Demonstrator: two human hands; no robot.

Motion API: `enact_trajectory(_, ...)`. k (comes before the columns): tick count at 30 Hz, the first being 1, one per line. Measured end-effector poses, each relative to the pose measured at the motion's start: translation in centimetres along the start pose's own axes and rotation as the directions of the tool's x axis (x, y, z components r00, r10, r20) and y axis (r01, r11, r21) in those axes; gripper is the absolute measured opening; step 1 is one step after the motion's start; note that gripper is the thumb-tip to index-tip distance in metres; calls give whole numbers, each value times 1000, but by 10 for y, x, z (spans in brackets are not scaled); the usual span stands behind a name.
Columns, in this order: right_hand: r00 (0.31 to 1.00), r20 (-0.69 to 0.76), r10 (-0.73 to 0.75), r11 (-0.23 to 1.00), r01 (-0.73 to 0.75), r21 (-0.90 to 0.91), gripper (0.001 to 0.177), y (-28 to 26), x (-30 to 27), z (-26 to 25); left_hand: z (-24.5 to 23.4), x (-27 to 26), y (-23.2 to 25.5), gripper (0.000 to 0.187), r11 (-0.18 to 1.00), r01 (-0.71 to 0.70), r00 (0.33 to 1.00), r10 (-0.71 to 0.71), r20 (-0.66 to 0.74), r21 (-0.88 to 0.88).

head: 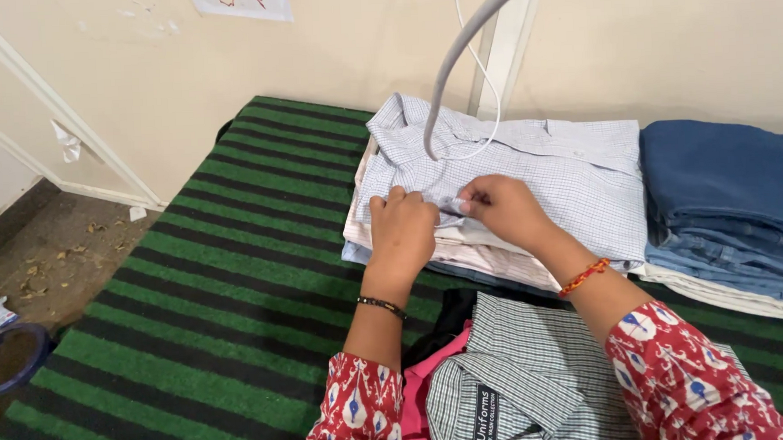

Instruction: The person folds a pair of blue jeans and then folds several shirts one by one, stacking them neatly on a green striped table. The person handles each garment by hand, smoothing and aligning edges before folding.

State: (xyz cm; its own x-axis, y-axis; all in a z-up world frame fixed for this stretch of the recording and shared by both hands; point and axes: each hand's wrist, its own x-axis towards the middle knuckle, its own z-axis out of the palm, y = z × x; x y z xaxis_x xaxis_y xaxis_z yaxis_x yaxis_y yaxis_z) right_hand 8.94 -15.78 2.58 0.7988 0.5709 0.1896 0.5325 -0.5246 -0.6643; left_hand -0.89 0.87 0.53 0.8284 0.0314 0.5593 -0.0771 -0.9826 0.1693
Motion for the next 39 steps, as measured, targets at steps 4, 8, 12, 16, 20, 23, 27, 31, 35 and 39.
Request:
enact_trajectory(4,995,-18,-96,992,94,-83,21,-9,-4,1,-3,-1,-4,14,996,-20,1000,21,11,-84)
enact_trajectory(8,945,21,-327,864,308,-399,24,-16,-13,15,-3,1,-2,14,997,-15,999,17,33,-71)
enact_trajectory(12,918,-148,-369,859,276,-430,9,-14,-14,23,-3,1,-4,13,991,-3,1000,5,14,-132)
enact_trajectory(16,910,-156,-385,855,288,-430,9,-9,-15,37,-6,-1,-3,10,994,13,997,-4,83,-104)
enact_trajectory(20,874,-164,-458,832,356,-426,12,-7,-19,42,-11,4,3,16,988,99,981,-77,176,-120)
enact_trajectory(23,836,-220,-503,817,377,-436,11,-6,-25,35,-12,3,7,36,985,63,998,-58,35,-162)
enact_trajectory(27,845,-155,-511,735,337,-588,17,-6,-44,17,-5,3,9,30,986,-38,997,25,-79,-165)
enact_trajectory(31,892,-179,-415,646,151,-748,24,12,-78,-14,5,2,8,10,988,-78,986,57,-158,-130)
enact_trajectory(35,919,-262,-296,587,-41,-808,25,47,-115,-53,8,2,7,9,988,-87,984,66,-165,-124)
enact_trajectory(39,923,-346,-169,657,-157,-738,26,77,-142,-72,8,2,10,16,986,-151,971,134,-196,-70)
